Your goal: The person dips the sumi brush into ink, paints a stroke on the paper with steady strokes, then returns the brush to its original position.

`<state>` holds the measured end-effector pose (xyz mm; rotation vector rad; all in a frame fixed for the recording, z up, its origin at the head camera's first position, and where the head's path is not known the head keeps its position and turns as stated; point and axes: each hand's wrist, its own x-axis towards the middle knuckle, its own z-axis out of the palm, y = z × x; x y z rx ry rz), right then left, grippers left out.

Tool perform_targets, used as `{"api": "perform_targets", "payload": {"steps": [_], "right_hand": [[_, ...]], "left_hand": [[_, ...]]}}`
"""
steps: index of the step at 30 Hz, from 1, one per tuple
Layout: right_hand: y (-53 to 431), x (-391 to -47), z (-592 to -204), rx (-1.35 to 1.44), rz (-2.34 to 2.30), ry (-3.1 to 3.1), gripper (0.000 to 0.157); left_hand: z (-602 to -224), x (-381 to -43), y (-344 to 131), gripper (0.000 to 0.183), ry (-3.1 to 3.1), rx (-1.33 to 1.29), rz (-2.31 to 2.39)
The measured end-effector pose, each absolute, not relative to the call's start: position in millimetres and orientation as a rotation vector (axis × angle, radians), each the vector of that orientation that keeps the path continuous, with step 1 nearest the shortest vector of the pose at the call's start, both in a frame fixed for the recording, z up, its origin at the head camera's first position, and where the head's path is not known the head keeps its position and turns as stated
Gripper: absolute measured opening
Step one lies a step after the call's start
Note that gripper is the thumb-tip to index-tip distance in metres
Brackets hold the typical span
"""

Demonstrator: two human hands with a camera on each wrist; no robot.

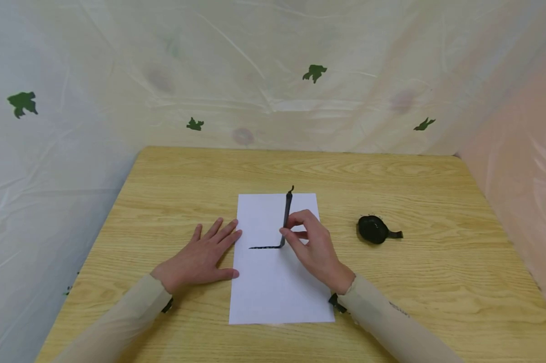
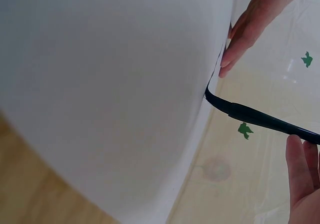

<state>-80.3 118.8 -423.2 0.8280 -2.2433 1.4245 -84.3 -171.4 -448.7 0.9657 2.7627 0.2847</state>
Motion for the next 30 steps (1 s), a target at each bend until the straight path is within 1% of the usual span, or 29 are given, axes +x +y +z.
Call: {"api": "perform_targets", "payload": {"steps": [8,15,22,30], "right_hand": [[119.8,-80.1,-423.4,0.829,1.411,-2.235,0.030],[121.2,-79.9,-423.4,0.801,1.419,-2.259,0.028],[121.8,-80.2,-425.6,0.776,1.438,-2.262,0.031],[123.6,-78.7,-421.6,0.790,1.441,-2.264,0.028]], "left_hand": [[-448.9,-83.9,-171.5,0.091,2.774,0.975,0.280],[-449.0,-83.8,-171.4,0.091,2.771,0.969,0.288],[-449.3,-83.9,-171.6,0.091,2.767,0.971,0.285],[-449.2,-84.2,-171.6,0.091,2.757,0.967,0.273]]}}
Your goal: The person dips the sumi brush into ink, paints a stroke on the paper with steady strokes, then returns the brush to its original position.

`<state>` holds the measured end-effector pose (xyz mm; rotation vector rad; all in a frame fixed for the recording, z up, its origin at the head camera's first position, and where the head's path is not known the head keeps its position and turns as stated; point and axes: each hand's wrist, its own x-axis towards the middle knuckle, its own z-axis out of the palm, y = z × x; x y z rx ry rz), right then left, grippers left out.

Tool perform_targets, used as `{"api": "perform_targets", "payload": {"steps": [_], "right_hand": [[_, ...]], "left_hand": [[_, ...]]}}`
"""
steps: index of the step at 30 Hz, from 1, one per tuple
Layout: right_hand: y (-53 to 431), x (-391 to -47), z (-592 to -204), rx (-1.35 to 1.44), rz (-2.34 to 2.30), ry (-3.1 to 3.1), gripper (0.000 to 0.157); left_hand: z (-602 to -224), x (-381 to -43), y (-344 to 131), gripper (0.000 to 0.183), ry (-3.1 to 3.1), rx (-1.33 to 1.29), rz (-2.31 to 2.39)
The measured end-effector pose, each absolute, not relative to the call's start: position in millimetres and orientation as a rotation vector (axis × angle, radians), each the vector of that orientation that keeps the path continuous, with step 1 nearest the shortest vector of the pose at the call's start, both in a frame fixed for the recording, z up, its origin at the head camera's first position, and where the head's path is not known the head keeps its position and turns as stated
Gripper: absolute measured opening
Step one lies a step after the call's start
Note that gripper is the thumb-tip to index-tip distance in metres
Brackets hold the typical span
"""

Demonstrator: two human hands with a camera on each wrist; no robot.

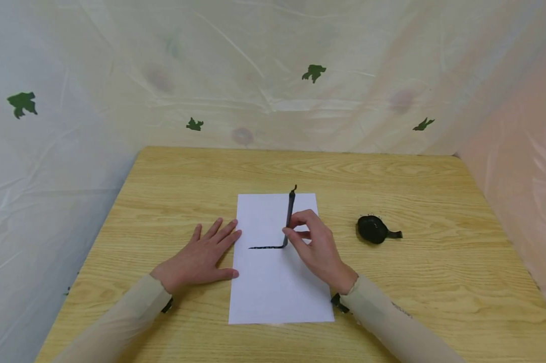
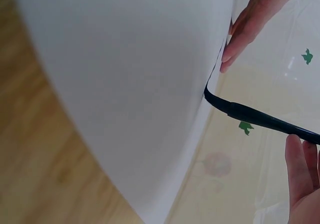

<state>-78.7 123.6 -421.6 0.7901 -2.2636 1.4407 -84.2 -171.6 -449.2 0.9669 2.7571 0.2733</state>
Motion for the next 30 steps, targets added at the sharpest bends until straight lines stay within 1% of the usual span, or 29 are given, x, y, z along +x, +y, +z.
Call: {"api": "perform_targets", "payload": {"steps": [30], "right_hand": [[133.3,-76.7,-424.6,0.759,1.436,-2.289,0.026]], "left_hand": [[-448.4,-84.2,-170.9,0.091,2.750,0.962,0.292]]}}
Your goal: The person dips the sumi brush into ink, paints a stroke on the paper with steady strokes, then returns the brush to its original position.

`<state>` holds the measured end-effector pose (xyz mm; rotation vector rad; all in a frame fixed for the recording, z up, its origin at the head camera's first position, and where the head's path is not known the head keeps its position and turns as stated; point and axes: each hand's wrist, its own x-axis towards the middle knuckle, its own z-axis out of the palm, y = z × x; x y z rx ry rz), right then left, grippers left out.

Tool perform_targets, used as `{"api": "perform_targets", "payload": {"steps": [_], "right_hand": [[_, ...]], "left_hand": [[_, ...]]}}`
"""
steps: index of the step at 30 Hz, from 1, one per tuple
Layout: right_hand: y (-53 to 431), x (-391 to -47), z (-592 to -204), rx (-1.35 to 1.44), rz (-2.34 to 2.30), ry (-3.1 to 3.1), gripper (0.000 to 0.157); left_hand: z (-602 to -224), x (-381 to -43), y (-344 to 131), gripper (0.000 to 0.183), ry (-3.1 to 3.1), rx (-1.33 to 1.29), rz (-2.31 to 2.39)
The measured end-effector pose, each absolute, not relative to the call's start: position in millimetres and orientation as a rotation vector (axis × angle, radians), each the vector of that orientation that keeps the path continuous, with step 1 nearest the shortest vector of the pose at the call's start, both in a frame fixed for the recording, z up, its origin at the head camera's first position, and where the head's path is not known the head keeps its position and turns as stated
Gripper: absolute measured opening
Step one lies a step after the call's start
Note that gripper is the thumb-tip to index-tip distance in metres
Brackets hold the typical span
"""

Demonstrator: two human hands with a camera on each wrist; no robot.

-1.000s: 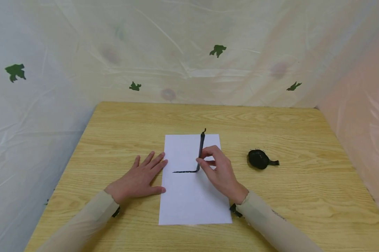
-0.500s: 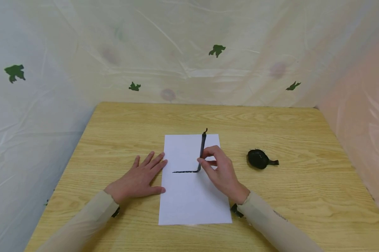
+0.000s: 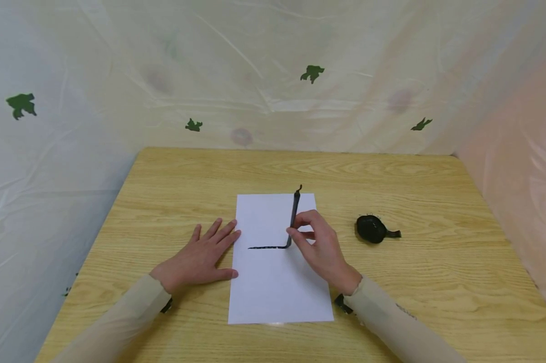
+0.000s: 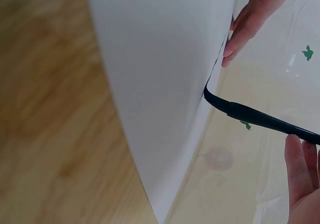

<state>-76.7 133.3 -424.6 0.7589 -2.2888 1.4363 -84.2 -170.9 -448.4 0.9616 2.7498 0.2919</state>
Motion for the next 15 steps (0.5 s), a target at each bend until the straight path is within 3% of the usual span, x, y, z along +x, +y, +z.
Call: {"api": "perform_targets", "payload": {"steps": [15], "right_hand": [[136.6,-75.2,-423.5,0.729,1.446,-2.300,0.025]], "left_hand": [[-446.8,-83.4,-171.3,0.091,2.756,0.975,0.300]]}}
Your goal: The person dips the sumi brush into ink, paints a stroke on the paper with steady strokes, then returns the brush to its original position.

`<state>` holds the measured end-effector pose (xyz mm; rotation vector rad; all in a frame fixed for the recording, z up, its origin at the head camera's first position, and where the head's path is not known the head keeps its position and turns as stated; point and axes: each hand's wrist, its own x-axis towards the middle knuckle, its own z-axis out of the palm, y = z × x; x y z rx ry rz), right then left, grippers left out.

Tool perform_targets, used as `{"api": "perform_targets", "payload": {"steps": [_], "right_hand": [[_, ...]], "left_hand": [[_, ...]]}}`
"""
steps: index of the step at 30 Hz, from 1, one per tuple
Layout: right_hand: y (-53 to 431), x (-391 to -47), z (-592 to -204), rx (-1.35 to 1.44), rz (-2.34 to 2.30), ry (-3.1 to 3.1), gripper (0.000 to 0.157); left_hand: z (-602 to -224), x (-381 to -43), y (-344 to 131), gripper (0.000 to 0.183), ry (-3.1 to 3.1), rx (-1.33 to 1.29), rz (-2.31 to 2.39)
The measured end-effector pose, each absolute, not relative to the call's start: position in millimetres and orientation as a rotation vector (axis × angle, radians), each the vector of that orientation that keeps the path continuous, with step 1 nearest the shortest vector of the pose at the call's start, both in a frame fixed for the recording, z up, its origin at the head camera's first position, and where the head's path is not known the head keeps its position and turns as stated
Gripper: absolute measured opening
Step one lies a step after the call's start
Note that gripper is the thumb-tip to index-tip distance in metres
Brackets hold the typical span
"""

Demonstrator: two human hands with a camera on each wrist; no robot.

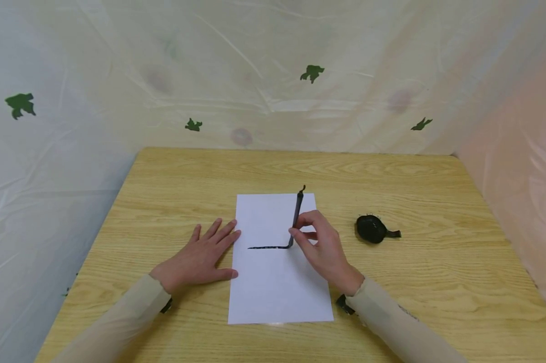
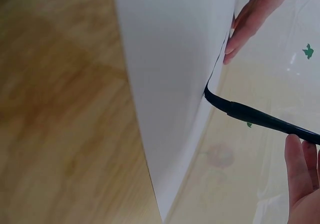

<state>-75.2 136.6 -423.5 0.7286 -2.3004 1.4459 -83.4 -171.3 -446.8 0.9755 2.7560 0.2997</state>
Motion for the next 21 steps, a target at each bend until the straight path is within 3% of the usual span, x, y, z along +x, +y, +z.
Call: {"api": "perform_targets", "payload": {"steps": [21], "right_hand": [[145.6,-73.9,-422.0,0.720,1.404,-2.317,0.028]], "left_hand": [[-447.5,-83.2,-172.1,0.091,2.759,0.979,0.298]]}}
